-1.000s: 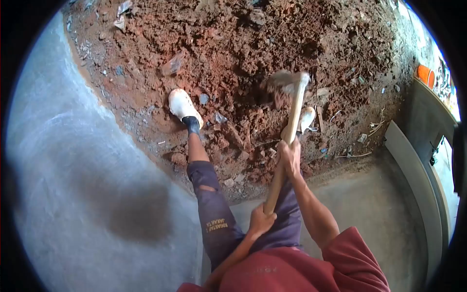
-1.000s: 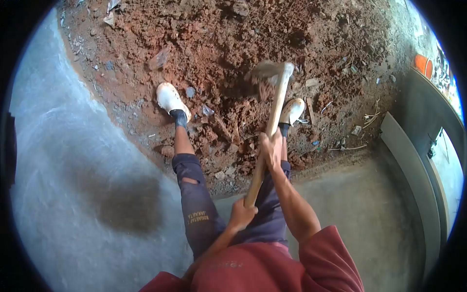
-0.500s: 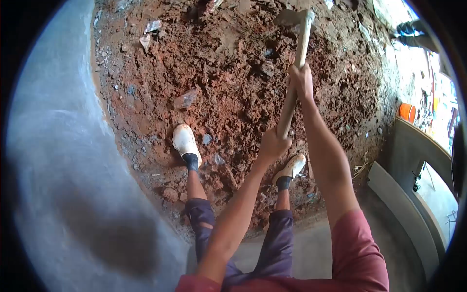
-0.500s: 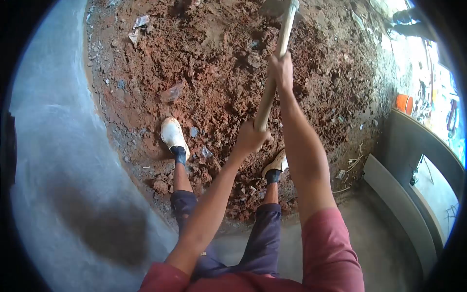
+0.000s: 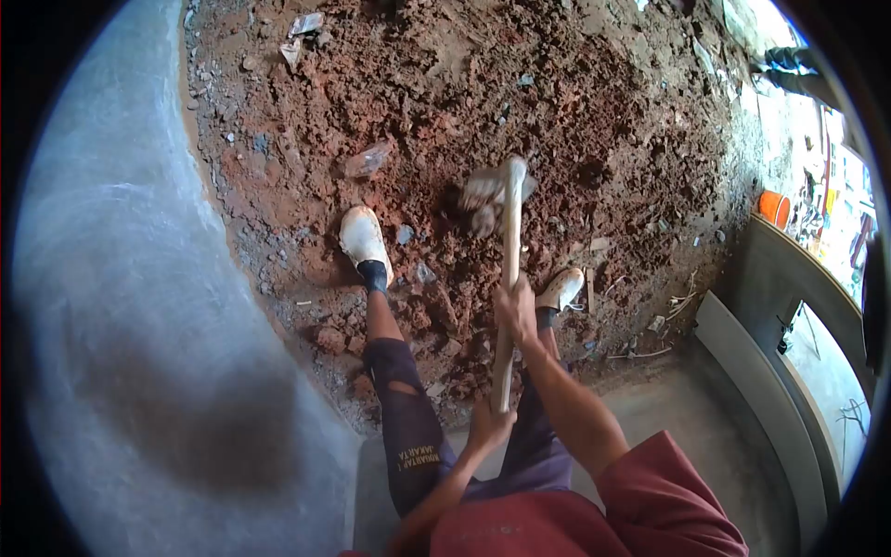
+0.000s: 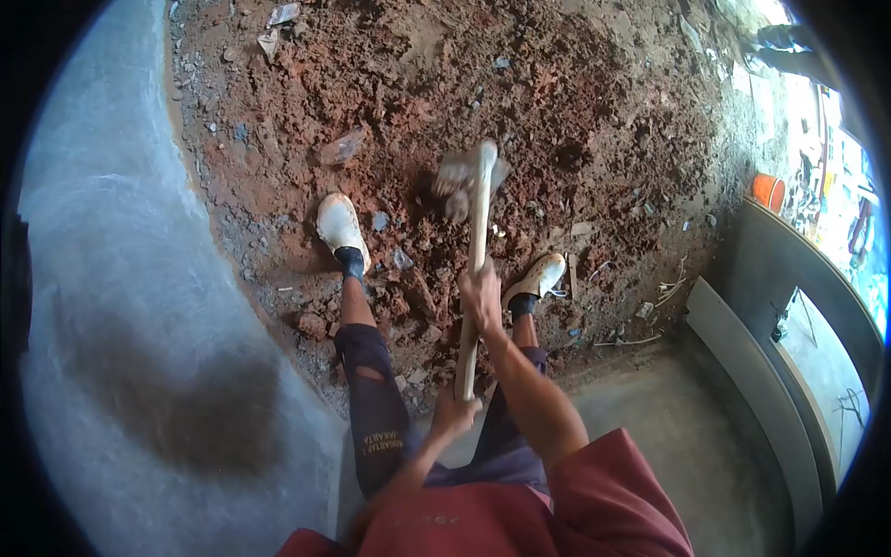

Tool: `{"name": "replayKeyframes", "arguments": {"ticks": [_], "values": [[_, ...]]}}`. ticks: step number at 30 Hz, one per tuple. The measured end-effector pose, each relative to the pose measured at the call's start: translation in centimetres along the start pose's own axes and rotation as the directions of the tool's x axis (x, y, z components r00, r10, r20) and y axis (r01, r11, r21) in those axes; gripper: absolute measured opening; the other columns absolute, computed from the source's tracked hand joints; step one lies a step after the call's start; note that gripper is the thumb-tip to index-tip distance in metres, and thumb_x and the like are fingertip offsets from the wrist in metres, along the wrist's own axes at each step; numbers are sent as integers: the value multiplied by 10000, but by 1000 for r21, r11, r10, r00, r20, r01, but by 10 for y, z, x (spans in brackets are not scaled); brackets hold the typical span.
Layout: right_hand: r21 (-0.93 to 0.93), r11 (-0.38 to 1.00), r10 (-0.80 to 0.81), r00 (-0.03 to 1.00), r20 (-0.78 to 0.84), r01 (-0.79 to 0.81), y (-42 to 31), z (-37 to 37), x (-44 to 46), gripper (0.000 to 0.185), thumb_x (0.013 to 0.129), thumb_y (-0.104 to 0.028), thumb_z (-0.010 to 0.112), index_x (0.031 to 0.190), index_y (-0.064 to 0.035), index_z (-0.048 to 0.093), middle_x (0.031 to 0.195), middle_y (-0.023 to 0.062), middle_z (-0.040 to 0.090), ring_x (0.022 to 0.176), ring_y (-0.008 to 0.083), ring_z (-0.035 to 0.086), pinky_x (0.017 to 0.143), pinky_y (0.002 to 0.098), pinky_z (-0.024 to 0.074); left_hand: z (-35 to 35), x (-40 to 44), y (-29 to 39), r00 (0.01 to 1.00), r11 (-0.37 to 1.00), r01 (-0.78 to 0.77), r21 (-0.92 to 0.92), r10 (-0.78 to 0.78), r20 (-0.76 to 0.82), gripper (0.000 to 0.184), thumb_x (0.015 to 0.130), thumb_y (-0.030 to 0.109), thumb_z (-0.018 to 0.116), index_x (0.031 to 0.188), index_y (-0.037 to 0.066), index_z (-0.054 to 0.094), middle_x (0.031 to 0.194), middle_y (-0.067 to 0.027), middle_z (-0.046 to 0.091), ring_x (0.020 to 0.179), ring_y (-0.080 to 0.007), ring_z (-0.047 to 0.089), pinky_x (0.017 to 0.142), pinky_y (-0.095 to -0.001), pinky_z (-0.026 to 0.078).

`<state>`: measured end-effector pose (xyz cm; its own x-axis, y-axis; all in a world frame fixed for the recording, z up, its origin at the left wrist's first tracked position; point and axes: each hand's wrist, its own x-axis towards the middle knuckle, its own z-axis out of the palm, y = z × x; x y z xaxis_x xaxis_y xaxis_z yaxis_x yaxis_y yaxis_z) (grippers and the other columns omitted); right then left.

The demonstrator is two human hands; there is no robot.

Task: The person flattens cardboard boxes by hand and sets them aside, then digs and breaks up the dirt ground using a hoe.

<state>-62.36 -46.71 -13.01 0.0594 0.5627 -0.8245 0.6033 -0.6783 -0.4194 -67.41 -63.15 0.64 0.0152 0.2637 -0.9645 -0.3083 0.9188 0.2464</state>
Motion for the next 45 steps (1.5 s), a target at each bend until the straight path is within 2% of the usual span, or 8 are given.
{"name": "replayKeyframes", "arguments": {"ticks": [4, 6, 16, 19, 26, 40, 43, 45], "values": [[83, 988, -126, 992, -23, 128, 53, -6, -74, 267, 806, -162, 544, 1004, 4, 478, 661, 53, 527, 505, 151, 537, 404, 298, 451, 17, -66, -48, 927, 925, 367, -104, -353, 128, 269, 734, 93, 655, 956, -48, 597, 706, -108, 621, 663, -207, 639, 597, -360, 482], [272, 955, 103, 993, 57, -115, 33, -27, -104, 214, 806, -144, 534, 976, -19, 497, 645, 32, 512, 505, 128, 535, 400, 285, 439, 31, -90, -69, 987, 987, 157, -46, -155, 40, 297, 729, 103, 657, 972, -54, 588, 716, -142, 630, 699, -259, 663, 624, -381, 495], [45, 985, -156, 968, -195, 168, -18, -91, 47, 198, 844, -191, 597, 885, -20, 506, 638, 43, 542, 472, 126, 525, 428, 278, 482, 59, 64, 21, 931, 925, -365, 103, 366, 10, 253, 728, 153, 607, 909, -24, 601, 714, -195, 652, 716, -327, 673, 655, -408, 517], [-2, 994, -106, 984, -146, 107, -2, -76, 81, 164, 828, -169, 603, 830, -26, 523, 607, 41, 541, 473, 132, 533, 417, 292, 465, 26, 68, 57, 978, 997, -63, 51, 52, 202, 316, 739, 103, 570, 1044, 48, 635, 912, -262, 659, 880, -391, 650, 759, -451, 507], [71, 997, 51, 982, -183, -38, 15, -64, 77, 187, 768, -166, 620, 680, -19, 545, 532, 56, 529, 412, 149, 519, 391, 287, 423, 26, 82, 20, 966, 988, -100, 119, 68, 248, 379, 715, 138, 609, 1041, -52, 571, 904, -275, 650, 883, -408, 642, 766, -436, 518], [145, 984, 133, 975, -179, -107, 96, -5, -3, 203, 946, -124, 453, 994, 69, 494, 656, 69, 534, 434, 113, 472, 315, 231, 420, 25, 58, -143, 983, 983, -180, -19, 181, 38, 270, 680, 126, 705, 893, -12, 611, 687, -56, 597, 597, -152, 576, 566, -309, 475], [-257, 960, 102, 994, -37, -109, 141, 18, -77, 231, 996, -135, 409, 1072, 81, 438, 710, 120, 525, 436, 96, 470, 321, 235, 424, 18, -12, -219, 988, 988, 151, 39, -152, 11, 264, 692, 137, 705, 875, -21, 601, 716, -76, 606, 663, -144, 575, 618, -308, 471], [-31, 990, 135, 989, -63, -137, 191, 37, -112, 325, 845, -105, 529, 1080, 85, 409, 754, 208, 587, 482, 235, 585, 373, 342, 506, 9, -64, -230, 972, 971, 236, 35, -236, -4, 274, 687, 144, 706, 869, -31, 597, 715, -82, 596, 653, -163, 565, 621, -319, 472]]}}
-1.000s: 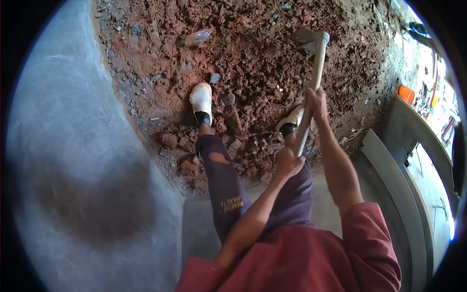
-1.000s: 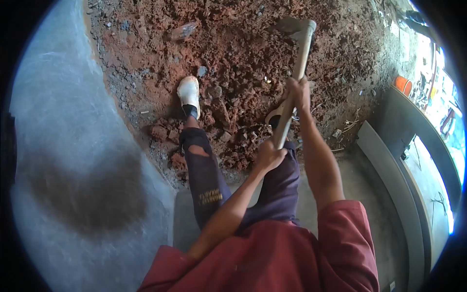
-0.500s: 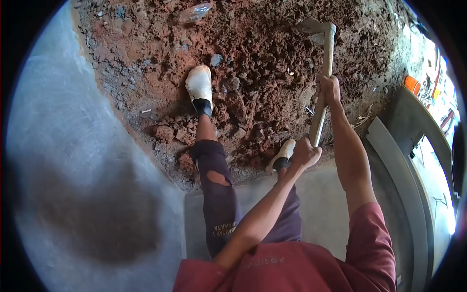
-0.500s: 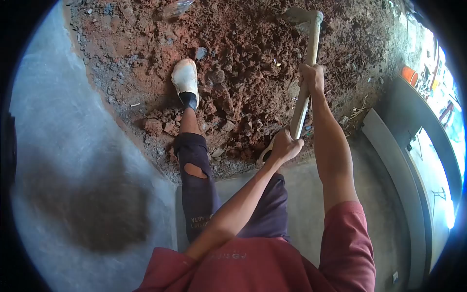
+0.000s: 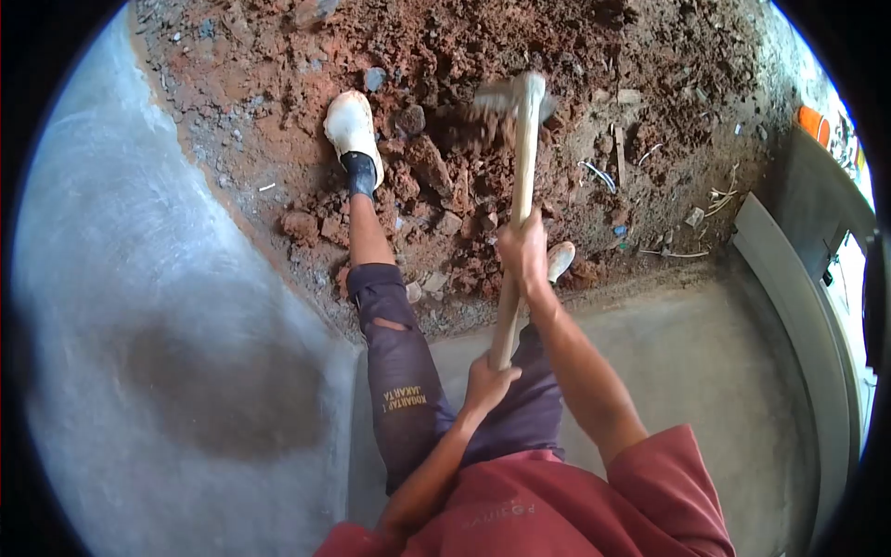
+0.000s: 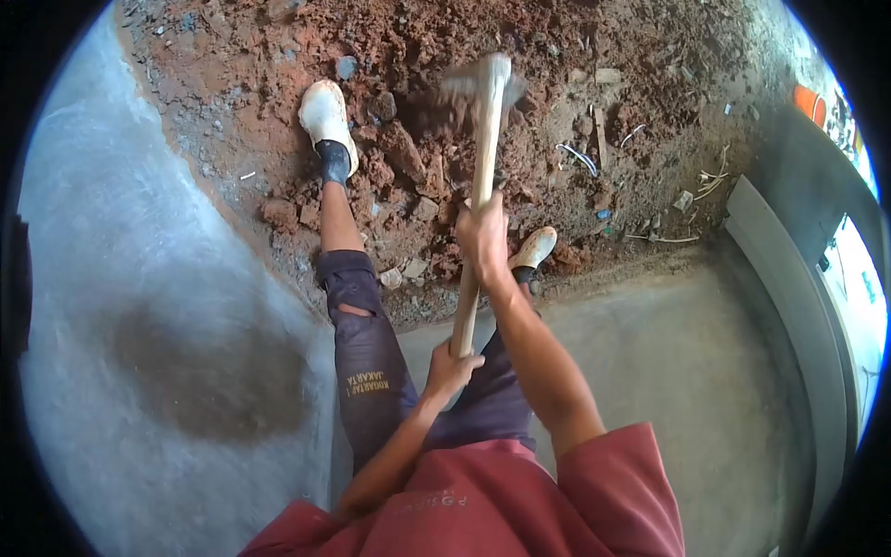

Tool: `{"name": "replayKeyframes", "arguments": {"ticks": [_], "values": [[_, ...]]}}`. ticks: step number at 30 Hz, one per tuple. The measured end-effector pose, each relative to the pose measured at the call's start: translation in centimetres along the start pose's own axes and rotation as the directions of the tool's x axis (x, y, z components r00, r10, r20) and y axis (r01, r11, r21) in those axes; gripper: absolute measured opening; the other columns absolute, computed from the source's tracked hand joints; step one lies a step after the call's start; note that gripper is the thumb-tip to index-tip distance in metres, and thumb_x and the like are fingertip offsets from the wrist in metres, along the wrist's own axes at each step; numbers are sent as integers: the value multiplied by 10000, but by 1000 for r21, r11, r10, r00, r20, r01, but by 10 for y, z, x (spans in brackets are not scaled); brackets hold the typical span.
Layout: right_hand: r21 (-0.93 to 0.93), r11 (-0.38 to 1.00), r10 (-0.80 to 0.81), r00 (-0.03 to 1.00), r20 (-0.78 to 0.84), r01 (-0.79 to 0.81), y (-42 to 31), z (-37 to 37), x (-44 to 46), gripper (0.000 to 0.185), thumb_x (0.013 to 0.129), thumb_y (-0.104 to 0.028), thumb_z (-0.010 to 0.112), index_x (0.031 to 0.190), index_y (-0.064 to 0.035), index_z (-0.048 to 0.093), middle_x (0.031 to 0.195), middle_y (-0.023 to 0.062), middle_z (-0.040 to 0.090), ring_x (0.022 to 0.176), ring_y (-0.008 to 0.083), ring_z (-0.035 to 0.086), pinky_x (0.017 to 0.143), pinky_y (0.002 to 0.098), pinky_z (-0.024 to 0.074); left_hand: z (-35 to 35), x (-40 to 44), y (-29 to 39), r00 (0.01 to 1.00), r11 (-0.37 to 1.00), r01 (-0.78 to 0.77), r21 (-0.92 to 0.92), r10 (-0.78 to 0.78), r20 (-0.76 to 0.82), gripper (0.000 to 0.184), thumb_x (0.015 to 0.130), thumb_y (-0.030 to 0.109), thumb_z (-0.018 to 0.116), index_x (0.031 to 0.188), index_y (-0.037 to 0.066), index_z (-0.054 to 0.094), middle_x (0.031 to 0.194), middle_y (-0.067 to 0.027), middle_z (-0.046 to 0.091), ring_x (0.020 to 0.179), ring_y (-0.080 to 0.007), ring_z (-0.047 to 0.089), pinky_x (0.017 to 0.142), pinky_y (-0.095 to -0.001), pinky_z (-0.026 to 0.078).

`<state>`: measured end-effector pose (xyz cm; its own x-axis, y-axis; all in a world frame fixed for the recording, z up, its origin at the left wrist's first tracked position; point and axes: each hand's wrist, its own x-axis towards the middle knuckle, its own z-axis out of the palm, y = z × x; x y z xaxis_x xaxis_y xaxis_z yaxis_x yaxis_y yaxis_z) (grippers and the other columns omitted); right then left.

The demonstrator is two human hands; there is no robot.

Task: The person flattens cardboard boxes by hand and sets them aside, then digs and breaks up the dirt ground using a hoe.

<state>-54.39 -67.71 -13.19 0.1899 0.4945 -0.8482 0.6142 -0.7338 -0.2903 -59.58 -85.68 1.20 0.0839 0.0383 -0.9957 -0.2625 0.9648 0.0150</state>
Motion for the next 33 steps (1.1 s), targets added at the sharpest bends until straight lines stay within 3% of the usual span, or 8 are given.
{"name": "replayKeyframes", "arguments": {"ticks": [9, 12, 18, 22, 24, 27, 29, 33], "values": [[144, 893, 379, 886, 267, -426, 98, 18, -147, 227, 787, -92, 578, 959, 19, 480, 669, 129, 564, 498, 206, 591, 413, 363, 487, -26, -122, -63, 927, 885, 356, 298, -376, 9, 387, 641, 224, 717, 870, -80, 646, 820, -239, 667, 799, -346, 673, 723, -421, 517], [433, 872, 175, 971, 160, -229, 64, -7, -126, 234, 796, -89, 557, 991, 7, 472, 672, 64, 525, 459, 168, 532, 405, 335, 478, -25, -120, -13, 995, 909, 90, 408, -102, 8, 355, 675, 201, 699, 897, -67, 626, 777, -220, 648, 747, -327, 660, 679, -410, 509], [336, 889, -287, 950, -123, 312, -73, -63, 50, 323, 871, -145, 509, 1073, 89, 418, 633, 84, 517, 439, 151, 519, 325, 272, 471, 5, 38, 116, 859, 804, -456, 382, 510, -46, 221, 701, 89, 639, 877, -34, 589, 731, -228, 616, 665, -346, 625, 635, -433, 484], [299, 927, -220, 974, -56, 226, -86, -33, 83, 388, 880, -83, 489, 1207, 101, 391, 718, 130, 552, 468, 150, 512, 338, 275, 470, -4, 63, 123, 921, 863, -363, 351, 389, -4, 249, 716, 108, 649, 916, -33, 606, 771, -226, 641, 715, -369, 643, 657, -433, 495], [212, 969, 108, 991, 85, -124, -36, 10, 44, 506, 872, -62, 496, 1317, 103, 322, 754, 146, 561, 485, 146, 518, 365, 279, 493, -27, 44, 62, 950, 870, -277, 407, 311, -18, 283, 728, 135, 658, 951, -36, 620, 811, -235, 662, 772, -400, 659, 683, -439, 509], [288, 952, 95, 994, 58, -108, 26, 38, -46, 395, 798, -118, 565, 1123, 79, 458, 765, 160, 581, 525, 191, 571, 413, 325, 491, -54, -27, -35, 966, 891, -173, 421, 237, -105, 288, 694, 129, 692, 922, -27, 610, 759, -191, 654, 749, -346, 666, 679, -412, 511], [240, 963, 97, 990, 100, -119, 62, 45, -104, 288, 788, -127, 573, 1002, 46, 489, 723, 142, 572, 506, 200, 569, 423, 351, 481, -48, -91, -19, 943, 935, 332, 126, -327, -60, 307, 674, 125, 707, 913, -41, 608, 723, -163, 635, 689, -277, 652, 650, -391, 511], [269, 899, 267, 920, 288, -345, 86, 56, -153, 253, 782, -120, 568, 969, 30, 483, 685, 121, 553, 460, 200, 546, 409, 351, 470, -50, -140, -46, 971, 954, 239, 180, -232, -58, 298, 669, 129, 710, 888, -47, 611, 705, -149, 623, 645, -235, 629, 608, -387, 501]]}}
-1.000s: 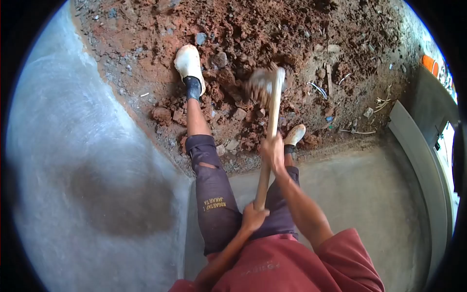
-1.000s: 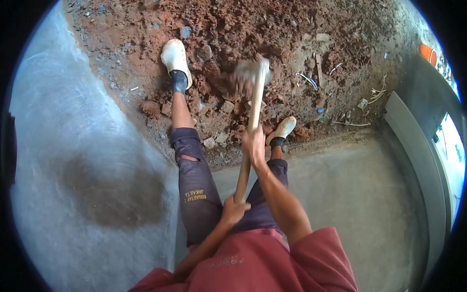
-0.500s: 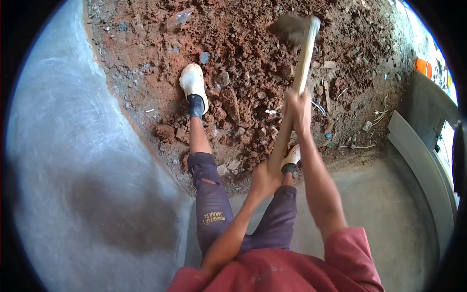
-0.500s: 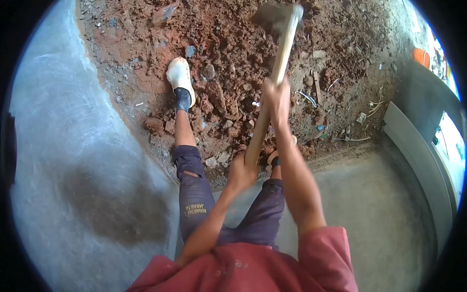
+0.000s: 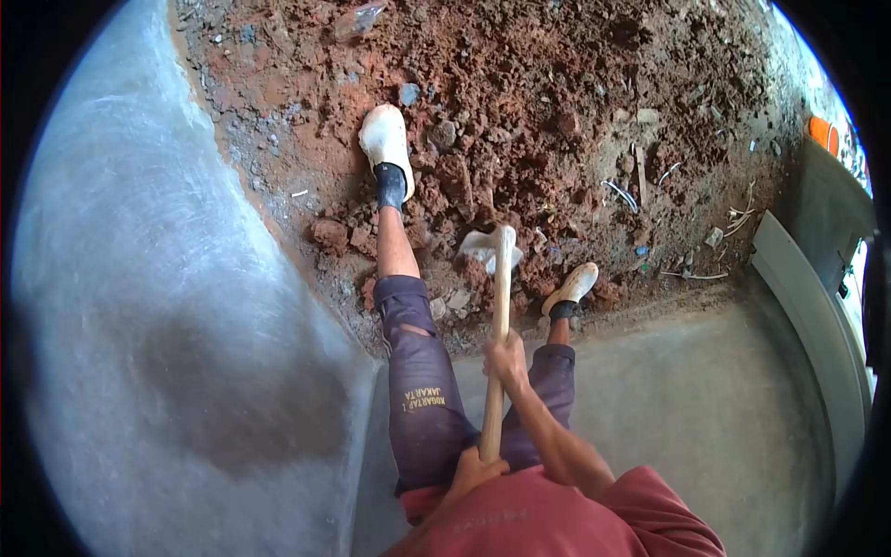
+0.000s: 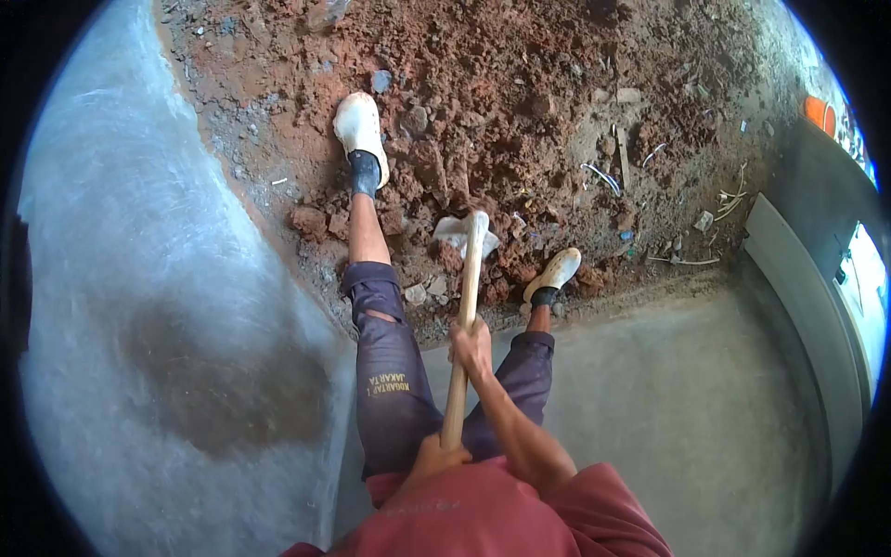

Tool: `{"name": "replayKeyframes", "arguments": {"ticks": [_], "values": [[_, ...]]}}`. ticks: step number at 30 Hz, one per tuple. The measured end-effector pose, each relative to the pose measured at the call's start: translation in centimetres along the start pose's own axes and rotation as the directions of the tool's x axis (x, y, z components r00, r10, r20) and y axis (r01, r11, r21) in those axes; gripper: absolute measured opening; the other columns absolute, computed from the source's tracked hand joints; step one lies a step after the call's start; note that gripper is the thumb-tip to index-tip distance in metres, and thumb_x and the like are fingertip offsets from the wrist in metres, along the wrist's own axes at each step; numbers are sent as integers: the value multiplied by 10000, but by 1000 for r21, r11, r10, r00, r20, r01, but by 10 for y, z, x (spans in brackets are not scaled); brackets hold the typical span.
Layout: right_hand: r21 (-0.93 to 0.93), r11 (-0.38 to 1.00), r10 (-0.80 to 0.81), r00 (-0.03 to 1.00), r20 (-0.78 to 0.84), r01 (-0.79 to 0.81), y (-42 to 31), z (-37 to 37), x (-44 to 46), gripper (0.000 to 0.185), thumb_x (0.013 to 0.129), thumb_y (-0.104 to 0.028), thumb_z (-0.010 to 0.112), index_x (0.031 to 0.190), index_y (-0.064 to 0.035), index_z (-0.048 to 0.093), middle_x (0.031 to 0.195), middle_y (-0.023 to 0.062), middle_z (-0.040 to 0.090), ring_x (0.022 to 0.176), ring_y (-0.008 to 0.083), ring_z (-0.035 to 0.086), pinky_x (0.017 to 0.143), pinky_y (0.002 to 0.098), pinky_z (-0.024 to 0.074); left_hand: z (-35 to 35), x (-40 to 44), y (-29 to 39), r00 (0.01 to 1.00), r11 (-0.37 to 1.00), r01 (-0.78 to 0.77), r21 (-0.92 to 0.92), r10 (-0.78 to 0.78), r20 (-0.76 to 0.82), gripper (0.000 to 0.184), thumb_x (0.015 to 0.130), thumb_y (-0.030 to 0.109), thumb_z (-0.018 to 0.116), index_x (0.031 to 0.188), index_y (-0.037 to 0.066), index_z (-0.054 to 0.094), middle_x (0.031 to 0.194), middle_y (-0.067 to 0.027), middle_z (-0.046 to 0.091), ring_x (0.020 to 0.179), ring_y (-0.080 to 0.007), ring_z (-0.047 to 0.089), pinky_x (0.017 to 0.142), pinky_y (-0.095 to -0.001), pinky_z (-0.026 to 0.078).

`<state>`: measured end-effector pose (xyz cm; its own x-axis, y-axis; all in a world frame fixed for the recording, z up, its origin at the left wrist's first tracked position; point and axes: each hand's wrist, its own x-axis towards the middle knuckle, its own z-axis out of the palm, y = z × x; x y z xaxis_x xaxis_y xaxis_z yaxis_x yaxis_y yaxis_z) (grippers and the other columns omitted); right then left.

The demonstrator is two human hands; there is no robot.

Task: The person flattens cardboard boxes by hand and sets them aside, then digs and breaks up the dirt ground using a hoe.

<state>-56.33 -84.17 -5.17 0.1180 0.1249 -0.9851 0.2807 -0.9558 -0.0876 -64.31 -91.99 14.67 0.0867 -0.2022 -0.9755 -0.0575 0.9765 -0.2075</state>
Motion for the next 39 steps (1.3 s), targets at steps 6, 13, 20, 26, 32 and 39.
{"name": "replayKeyframes", "arguments": {"ticks": [6, 13, 20, 26, 32, 39], "values": [[121, 926, -344, 932, -117, 357, -105, -33, 19, 233, 795, -126, 541, 961, 20, 465, 685, 68, 530, 515, 148, 555, 427, 300, 487, -3, 35, 67, 919, 908, -387, 158, 395, -17, 338, 707, 148, 662, 961, -67, 598, 773, -244, 637, 750, -374, 656, 690, -422, 505], [-3, 880, -471, 871, -138, 475, -179, -32, 129, 315, 815, -134, 531, 1044, 71, 461, 670, 108, 542, 468, 144, 535, 355, 291, 488, -10, 158, 142, 831, 819, -503, 276, 546, -104, 330, 694, 122, 656, 965, -56, 599, 815, -293, 632, 827, -450, 636, 683, -464, 504], [178, 982, -70, 997, 11, 67, -3, -20, 0, 212, 808, -89, 503, 992, 11, 471, 648, 55, 490, 452, 156, 511, 397, 312, 461, 7, 6, 12, 998, 993, 60, 103, -60, -6, 404, 686, 138, 708, 1038, -33, 610, 943, -247, 662, 911, -363, 662, 785, -422, 502], [198, 917, -330, 938, -110, 346, -104, -54, 12, 167, 810, -96, 523, 938, -10, 459, 633, 50, 504, 410, 142, 494, 356, 291, 453, 17, 49, 55, 905, 890, -404, 212, 422, -50, 358, 705, 159, 670, 995, -37, 595, 852, -279, 638, 837, -440, 635, 717, -455, 505], [181, 822, -521, 842, -139, 539, -201, -57, 111, 166, 818, -107, 533, 914, 21, 492, 633, 75, 543, 433, 134, 516, 345, 291, 466, 2, 149, 162, 766, 756, -587, 289, 634, -101, 300, 704, 129, 655, 962, -15, 604, 867, -287, 634, 867, -460, 619, 695, -477, 499], [346, 938, -16, 1000, -10, 18, -15, 8, 44, 115, 787, -68, 541, 844, 9, 479, 562, 88, 525, 400, 173, 517, 358, 313, 441, -24, 51, 17, 972, 917, -134, 375, 196, -132, 424, 681, 190, 703, 1032, -23, 600, 920, -264, 653, 891, -420, 642, 775, -460, 503]]}}
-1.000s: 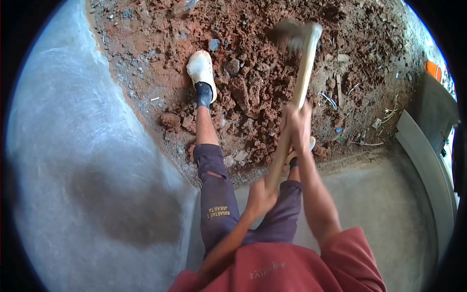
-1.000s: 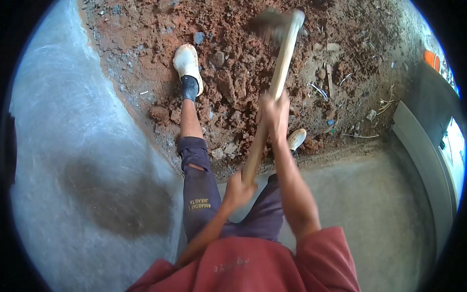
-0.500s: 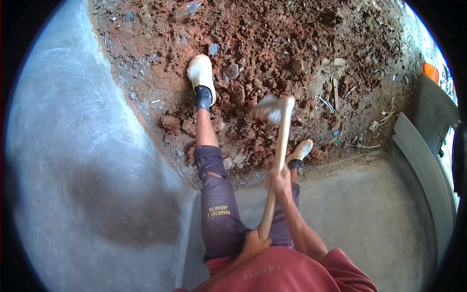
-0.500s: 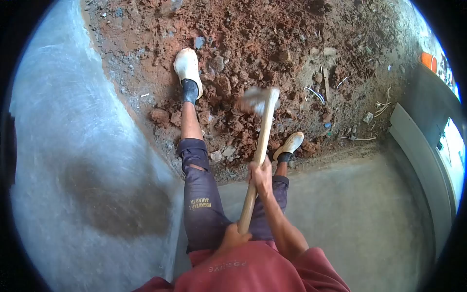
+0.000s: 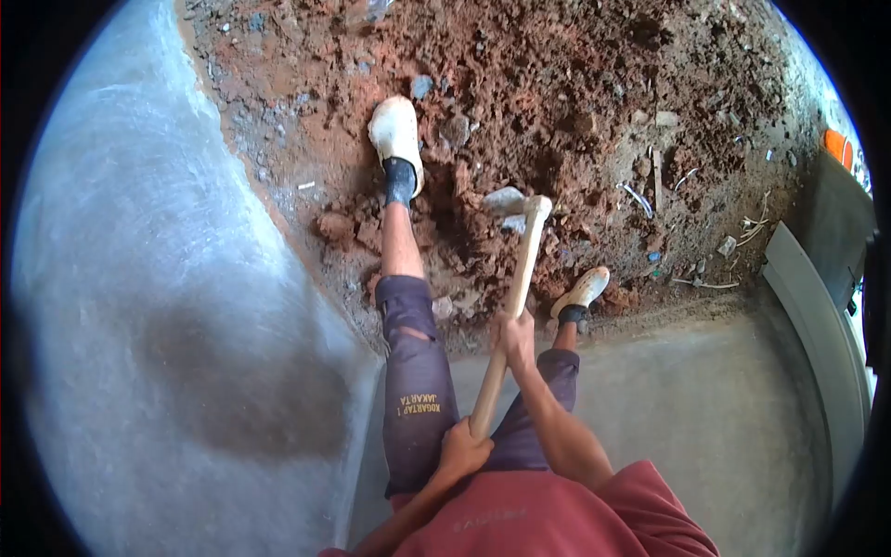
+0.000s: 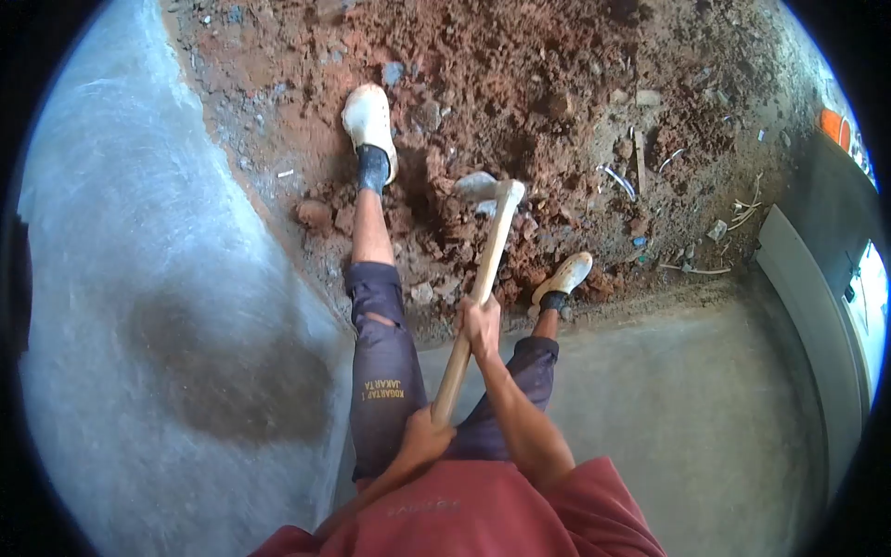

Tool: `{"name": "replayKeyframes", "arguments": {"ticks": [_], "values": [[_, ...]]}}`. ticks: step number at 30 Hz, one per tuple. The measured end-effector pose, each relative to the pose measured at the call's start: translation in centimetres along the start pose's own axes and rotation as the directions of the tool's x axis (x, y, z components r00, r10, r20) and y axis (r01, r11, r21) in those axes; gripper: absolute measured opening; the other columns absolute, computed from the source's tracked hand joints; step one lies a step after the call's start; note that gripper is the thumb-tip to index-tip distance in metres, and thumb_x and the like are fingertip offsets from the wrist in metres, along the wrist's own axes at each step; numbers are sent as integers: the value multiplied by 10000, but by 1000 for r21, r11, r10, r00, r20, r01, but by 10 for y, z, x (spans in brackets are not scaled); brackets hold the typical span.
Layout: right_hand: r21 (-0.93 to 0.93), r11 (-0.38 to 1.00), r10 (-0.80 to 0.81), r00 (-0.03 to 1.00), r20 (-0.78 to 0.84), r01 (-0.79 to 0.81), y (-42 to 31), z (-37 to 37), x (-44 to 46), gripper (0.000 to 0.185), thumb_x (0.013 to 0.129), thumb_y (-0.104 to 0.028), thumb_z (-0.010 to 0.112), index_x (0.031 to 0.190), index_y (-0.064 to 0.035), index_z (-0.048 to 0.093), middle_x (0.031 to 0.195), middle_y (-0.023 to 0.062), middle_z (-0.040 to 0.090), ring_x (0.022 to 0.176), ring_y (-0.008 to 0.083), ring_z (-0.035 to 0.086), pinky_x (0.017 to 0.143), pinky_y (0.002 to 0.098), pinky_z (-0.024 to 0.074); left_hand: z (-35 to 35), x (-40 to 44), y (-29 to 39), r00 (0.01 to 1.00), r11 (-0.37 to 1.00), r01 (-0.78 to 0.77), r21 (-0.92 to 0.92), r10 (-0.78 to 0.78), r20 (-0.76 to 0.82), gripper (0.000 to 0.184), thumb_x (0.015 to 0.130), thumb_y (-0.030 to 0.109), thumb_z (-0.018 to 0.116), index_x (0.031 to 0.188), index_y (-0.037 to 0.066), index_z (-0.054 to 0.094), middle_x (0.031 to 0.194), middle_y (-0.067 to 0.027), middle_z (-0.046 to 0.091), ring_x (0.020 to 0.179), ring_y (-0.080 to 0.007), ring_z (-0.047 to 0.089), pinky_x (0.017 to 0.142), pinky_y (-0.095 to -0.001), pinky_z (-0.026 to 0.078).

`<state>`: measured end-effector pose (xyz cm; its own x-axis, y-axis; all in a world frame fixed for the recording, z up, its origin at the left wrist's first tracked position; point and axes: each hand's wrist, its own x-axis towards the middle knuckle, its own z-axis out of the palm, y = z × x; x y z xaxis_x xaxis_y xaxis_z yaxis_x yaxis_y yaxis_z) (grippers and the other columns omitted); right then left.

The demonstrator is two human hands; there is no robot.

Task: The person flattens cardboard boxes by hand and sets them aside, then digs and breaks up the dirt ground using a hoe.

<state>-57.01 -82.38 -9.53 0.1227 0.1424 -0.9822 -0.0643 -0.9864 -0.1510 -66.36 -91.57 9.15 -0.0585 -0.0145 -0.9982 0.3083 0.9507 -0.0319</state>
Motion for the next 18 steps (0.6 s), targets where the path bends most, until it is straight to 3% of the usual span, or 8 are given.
{"name": "replayKeyframes", "arguments": {"ticks": [1, 3, 7, 8, 10, 12, 14, 18], "values": [[-6, 1000, 27, 1000, -1, -27, 13, -5, -22, 115, 787, -68, 541, 844, 9, 479, 562, 88, 525, 400, 173, 517, 358, 313, 441, 2, -25, -3, 1000, 1000, 27, -1, -27, 8, 424, 681, 190, 703, 1032, -23, 600, 920, -264, 653, 891, -420, 642, 775, -460, 503], [-145, 985, 95, 995, 31, -90, 15, -4, -38, 92, 784, -33, 539, 820, -9, 458, 553, 80, 506, 410, 168, 503, 375, 314, 440, -2, -43, 4, 985, 982, 146, -122, -132, 115, 311, 705, 124, 661, 971, -29, 604, 809, -220, 628, 769, -282, 641, 711, -407, 491], [40, 988, 146, 986, 76, -149, -12, -11, -51, 127, 774, -73, 548, 840, -23, 451, 631, 62, 521, 454, 162, 509, 411, 313, 454, -3, -50, 26, 962, 964, 204, -169, -166, 216, 421, 682, 201, 686, 1015, -39, 595, 901, -266, 655, 878, -397, 658, 769, -454, 509], [46, 991, 119, 991, 68, -122, -26, -15, -42, 127, 774, -73, 548, 840, -23, 451, 631, 62, 521, 454, 162, 509, 411, 313, 454, 0, -41, 25, 981, 983, 125, -131, -103, 165, 414, 690, 203, 679, 1016, -39, 594, 897, -271, 652, 880, -406, 654, 763, -456, 508], [-75, 970, -230, 972, 51, 233, -67, -25, -25, 120, 788, -97, 531, 845, -32, 448, 647, 56, 518, 455, 155, 510, 418, 309, 453, 6, -13, 37, 992, 991, -93, -97, 100, 70, 400, 704, 195, 670, 1022, -35, 593, 889, -281, 645, 885, -427, 640, 754, -460, 507], [-127, 920, -384, 918, -95, 372, -127, -28, 8, 106, 795, -100, 511, 841, -20, 458, 607, 48, 518, 437, 142, 512, 396, 301, 460, 5, 38, 75, 929, 926, -369, -75, 370, -4, 378, 715, 155, 670, 1037, -28, 589, 875, -290, 635, 883, -461, 615, 741, -470, 505], [-232, 818, -555, 828, -78, 526, -200, -32, 42, 171, 834, -217, 524, 790, -52, 508, 571, 30, 538, 417, 115, 528, 368, 262, 472, 5, 105, 129, 843, 840, -536, -79, 531, -84, 293, 708, 75, 620, 968, -55, 583, 822, -276, 633, 806, -421, 645, 693, -445, 501], [-268, 776, -609, 790, -79, 571, -251, -56, 122, 162, 821, -193, 528, 759, -44, 539, 558, 52, 534, 424, 147, 536, 371, 297, 484, 9, 152, 196, 871, 864, -491, -111, 489, -52, 344, 707, 154, 696, 982, -36, 616, 855, -280, 645, 864, -433, 641, 713, -456, 507]]}}
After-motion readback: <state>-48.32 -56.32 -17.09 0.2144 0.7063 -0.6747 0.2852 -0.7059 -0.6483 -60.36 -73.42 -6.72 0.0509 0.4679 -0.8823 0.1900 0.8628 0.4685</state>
